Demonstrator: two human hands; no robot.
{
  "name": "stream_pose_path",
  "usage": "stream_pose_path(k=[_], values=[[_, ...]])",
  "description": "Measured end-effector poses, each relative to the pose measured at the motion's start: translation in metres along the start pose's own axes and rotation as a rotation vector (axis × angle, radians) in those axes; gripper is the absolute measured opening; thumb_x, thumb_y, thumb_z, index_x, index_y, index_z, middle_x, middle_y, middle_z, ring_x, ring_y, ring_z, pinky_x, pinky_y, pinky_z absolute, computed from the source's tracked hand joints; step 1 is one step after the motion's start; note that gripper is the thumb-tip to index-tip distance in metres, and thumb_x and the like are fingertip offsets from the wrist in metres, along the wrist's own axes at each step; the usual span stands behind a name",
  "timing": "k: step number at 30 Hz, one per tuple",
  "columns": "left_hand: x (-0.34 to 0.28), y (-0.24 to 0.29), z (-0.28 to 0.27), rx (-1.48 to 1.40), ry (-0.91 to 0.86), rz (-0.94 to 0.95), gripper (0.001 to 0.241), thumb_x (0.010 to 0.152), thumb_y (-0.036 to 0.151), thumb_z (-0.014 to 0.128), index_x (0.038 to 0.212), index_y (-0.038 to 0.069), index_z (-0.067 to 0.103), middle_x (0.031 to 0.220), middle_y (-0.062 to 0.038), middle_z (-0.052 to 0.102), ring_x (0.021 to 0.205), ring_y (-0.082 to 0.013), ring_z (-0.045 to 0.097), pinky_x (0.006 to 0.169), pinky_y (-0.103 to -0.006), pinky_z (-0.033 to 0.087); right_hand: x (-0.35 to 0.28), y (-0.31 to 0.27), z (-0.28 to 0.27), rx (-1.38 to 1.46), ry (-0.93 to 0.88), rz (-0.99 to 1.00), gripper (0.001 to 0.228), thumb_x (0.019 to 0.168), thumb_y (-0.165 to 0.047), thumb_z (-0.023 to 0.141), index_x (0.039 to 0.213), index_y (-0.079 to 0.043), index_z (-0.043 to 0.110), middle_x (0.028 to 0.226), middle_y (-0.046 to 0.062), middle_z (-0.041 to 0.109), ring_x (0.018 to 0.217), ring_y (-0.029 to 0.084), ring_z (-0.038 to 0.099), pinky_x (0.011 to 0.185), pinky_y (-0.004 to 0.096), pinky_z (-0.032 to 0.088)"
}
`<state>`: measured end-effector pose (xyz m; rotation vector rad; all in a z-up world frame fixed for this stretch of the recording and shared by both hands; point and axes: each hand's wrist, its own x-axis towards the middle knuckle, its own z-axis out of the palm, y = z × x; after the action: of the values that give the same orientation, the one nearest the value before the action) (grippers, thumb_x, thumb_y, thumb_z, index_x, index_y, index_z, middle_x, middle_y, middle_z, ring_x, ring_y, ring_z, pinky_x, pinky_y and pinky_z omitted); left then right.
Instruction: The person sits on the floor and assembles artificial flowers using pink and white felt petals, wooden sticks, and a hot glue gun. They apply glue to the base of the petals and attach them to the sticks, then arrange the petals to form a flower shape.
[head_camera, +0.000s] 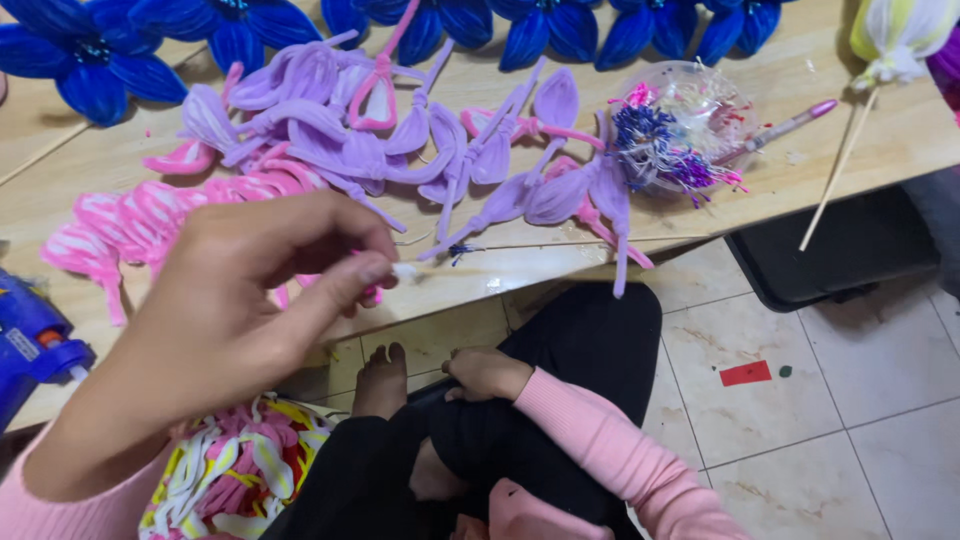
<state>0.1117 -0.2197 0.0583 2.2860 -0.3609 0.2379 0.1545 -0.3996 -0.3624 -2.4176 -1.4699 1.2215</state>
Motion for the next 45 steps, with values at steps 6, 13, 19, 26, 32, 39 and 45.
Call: stream_pose_path(k=[6,13,19,26,32,39,45], values=[[0.013,-0.009,0.018,-0.224,-0.328,-0.055,0.012,0.095,0.017,0.065,0.092,0.009,0.074,0.079,0.001,0.072,0.065,-0.0058,0.065,0.058,-0.0211,0.051,-0.072,-0.019,-0.022,0.648,0.258,-0.380,0.045,0.094,-0.035,0.069,0.127,-0.004,0.067,0.114,0.011,0.075,0.096,0.018,0.073,0.086,0.029,0.057],[0.016,-0.012,0.045,-0.146,-0.531,0.070,0.013,0.092,0.019,0.061,0.087,0.015,0.073,0.076,0.006,0.076,0.066,-0.0073,0.068,0.062,-0.0247,0.051,-0.260,-0.043,-0.108,0.790,0.258,-1.083,0.053,0.112,-0.044,0.043,0.108,0.003,0.068,0.113,0.021,0.071,0.099,0.037,0.072,0.086,0.044,0.058],[0.002,0.004,0.108,-0.229,-0.492,0.161,0.008,0.088,0.013,0.062,0.084,0.014,0.069,0.071,0.001,0.072,0.058,-0.0138,0.064,0.060,-0.0288,0.048,-0.289,-0.069,-0.096,0.656,1.471,-0.482,0.009,0.086,-0.012,0.071,0.081,-0.005,0.072,0.063,0.005,0.067,0.060,0.018,0.066,0.055,0.026,0.053],[-0.025,0.021,0.164,-0.463,-0.157,-0.043,0.008,0.094,0.012,0.065,0.091,0.008,0.071,0.073,-0.001,0.069,0.059,-0.0076,0.060,0.056,-0.0229,0.051,-0.279,-0.089,-0.096,0.593,1.526,-0.104,0.006,0.085,-0.006,0.076,0.087,0.000,0.076,0.083,0.014,0.075,0.073,0.021,0.073,0.070,0.025,0.058],[-0.029,0.017,0.160,-0.724,-0.203,-0.115,0.059,0.081,0.022,0.083,0.133,0.005,0.059,0.096,-0.006,0.070,0.079,-0.0073,0.068,0.068,-0.0177,0.060,-0.285,-0.089,-0.087,0.855,1.660,-0.100,0.004,0.089,0.000,0.069,0.088,0.001,0.073,0.083,0.020,0.074,0.073,0.026,0.074,0.067,0.028,0.063],[-0.043,0.006,0.181,-0.562,-0.236,-0.087,0.019,0.077,0.003,0.081,0.096,0.001,0.078,0.075,-0.012,0.073,0.061,-0.0134,0.069,0.048,-0.0169,0.056,-0.284,-0.104,-0.092,0.941,1.665,-0.243,0.021,0.092,-0.018,0.072,0.087,0.002,0.078,0.087,0.021,0.070,0.057,0.009,0.055,0.043,0.019,0.046],[-0.052,-0.003,0.176,-0.474,-0.153,0.019,0.005,0.078,0.003,0.080,0.083,0.004,0.078,0.072,-0.011,0.073,0.061,-0.0169,0.070,0.048,-0.0205,0.056,-0.280,-0.116,-0.094,0.882,1.634,-0.241,0.023,0.086,-0.014,0.079,0.101,0.003,0.078,0.095,0.022,0.070,0.078,0.019,0.064,0.064,0.028,0.055]])
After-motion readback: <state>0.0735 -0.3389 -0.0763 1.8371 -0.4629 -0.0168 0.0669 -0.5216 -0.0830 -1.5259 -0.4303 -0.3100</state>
